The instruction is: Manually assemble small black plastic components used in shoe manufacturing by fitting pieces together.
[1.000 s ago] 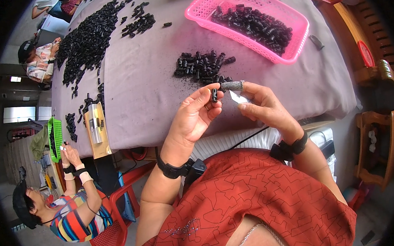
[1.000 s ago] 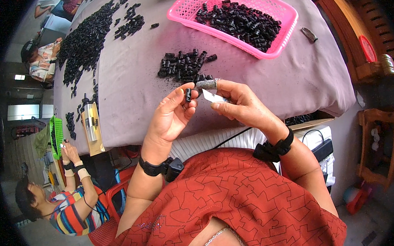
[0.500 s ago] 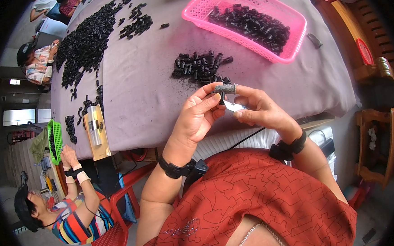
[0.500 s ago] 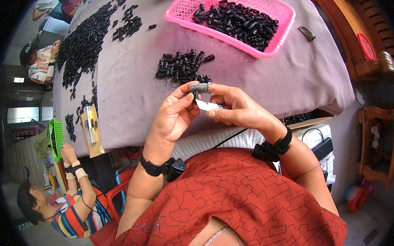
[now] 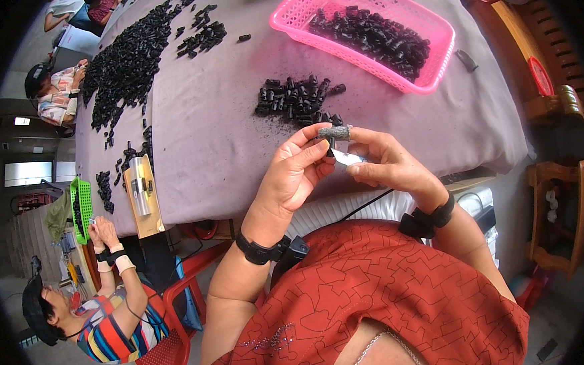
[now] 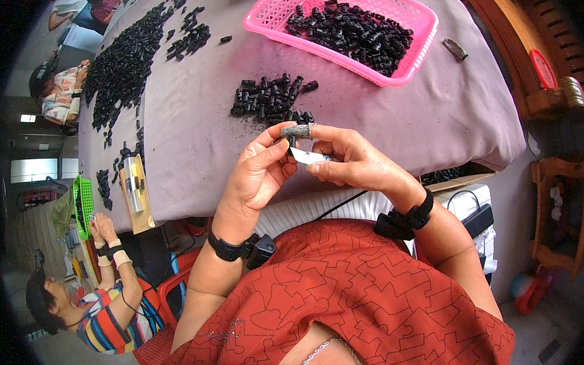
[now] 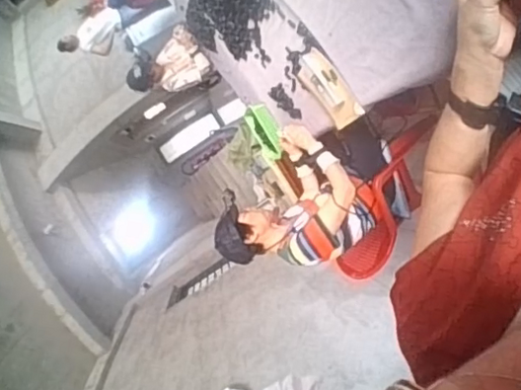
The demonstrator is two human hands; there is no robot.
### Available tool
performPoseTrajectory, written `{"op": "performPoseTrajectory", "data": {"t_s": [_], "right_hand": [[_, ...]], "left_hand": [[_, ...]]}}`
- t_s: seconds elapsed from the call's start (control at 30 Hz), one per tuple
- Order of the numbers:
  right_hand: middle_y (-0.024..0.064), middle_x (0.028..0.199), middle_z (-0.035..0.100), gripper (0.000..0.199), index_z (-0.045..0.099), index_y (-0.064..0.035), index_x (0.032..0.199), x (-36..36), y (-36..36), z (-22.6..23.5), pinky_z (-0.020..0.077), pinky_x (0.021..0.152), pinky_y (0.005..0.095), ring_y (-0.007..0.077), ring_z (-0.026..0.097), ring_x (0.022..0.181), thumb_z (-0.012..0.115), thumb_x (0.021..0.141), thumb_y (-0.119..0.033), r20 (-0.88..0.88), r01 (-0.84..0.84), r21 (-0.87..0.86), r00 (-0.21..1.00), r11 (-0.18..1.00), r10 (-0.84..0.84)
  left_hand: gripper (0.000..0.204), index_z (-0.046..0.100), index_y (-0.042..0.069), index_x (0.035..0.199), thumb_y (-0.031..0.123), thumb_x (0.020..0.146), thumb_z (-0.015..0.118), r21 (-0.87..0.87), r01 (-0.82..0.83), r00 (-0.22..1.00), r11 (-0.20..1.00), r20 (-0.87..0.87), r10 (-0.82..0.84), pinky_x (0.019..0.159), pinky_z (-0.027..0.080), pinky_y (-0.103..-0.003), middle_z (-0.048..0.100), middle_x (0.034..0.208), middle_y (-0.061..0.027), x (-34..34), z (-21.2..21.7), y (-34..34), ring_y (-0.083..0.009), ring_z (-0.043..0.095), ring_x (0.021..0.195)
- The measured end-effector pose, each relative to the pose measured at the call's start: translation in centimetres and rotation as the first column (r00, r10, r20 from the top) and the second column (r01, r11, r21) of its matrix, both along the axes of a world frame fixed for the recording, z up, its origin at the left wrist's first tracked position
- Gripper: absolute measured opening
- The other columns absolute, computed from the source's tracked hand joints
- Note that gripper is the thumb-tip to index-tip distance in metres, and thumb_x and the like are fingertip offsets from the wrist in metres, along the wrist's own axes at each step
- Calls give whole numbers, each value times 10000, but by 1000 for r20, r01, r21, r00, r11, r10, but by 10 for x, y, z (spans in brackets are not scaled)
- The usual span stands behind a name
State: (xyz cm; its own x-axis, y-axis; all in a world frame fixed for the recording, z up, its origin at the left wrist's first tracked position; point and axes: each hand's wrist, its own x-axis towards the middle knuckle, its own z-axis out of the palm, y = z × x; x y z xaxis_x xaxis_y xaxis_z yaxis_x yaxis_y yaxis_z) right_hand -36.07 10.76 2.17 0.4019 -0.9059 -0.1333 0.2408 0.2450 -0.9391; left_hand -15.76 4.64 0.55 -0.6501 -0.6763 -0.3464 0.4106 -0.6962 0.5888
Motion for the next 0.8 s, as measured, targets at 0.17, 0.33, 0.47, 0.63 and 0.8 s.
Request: {"op": "performPoseTrajectory", "data": {"t_s": [0.17, 0.33, 0.47, 0.63, 0.8], "right_hand": [[-41, 748, 510, 522, 448, -44, 1385, 2, -1, -3, 320, 499, 185, 21, 415, 597, 631, 912, -164, 13, 11, -2, 1000, 1000, -11], [-96, 666, 460, 410, 523, -34, 1322, -5, -6, -12, 263, 450, 171, -3, 360, 529, 583, 944, -182, 52, -3, 51, 999, 999, 0], [-86, 673, 467, 447, 490, -35, 1349, -4, -4, -9, 268, 451, 172, 4, 368, 529, 594, 935, -168, 50, 7, 52, 999, 999, -10], [-57, 679, 466, 543, 405, -44, 1409, -3, -3, -5, 282, 449, 179, 17, 379, 524, 615, 920, -155, 107, -45, -7, 993, 999, 45], [-54, 680, 464, 550, 404, -46, 1413, -4, -4, -7, 283, 452, 182, 19, 382, 530, 618, 922, -170, 97, -54, -10, 994, 998, 55]], "left_hand": [[328, 557, 62, 1220, 68, 900, 629, -18, 19, 1000, 1000, 4, -19, 722, 520, -252, 636, 1015, -27, 2, -2, -1, -113, 614, 838], [351, 550, 62, 1243, 67, 900, 625, -64, 93, 995, 994, -14, -94, 714, 512, -248, 640, 991, -29, 2, -9, -1, -114, 613, 827], [359, 548, 66, 1245, 61, 896, 629, -10, 61, 997, 998, -39, -61, 717, 512, -248, 644, 976, -33, -2, -9, -2, -114, 616, 806], [357, 552, 80, 1246, 69, 897, 629, 43, 19, 999, 999, -31, -17, 720, 506, -245, 640, 1022, -24, -3, -5, -2, -102, 606, 813], [354, 554, 79, 1243, 70, 897, 629, 37, 48, 998, 998, -41, -46, 722, 505, -240, 641, 1043, -19, -5, -6, 0, -94, 608, 837]]}}
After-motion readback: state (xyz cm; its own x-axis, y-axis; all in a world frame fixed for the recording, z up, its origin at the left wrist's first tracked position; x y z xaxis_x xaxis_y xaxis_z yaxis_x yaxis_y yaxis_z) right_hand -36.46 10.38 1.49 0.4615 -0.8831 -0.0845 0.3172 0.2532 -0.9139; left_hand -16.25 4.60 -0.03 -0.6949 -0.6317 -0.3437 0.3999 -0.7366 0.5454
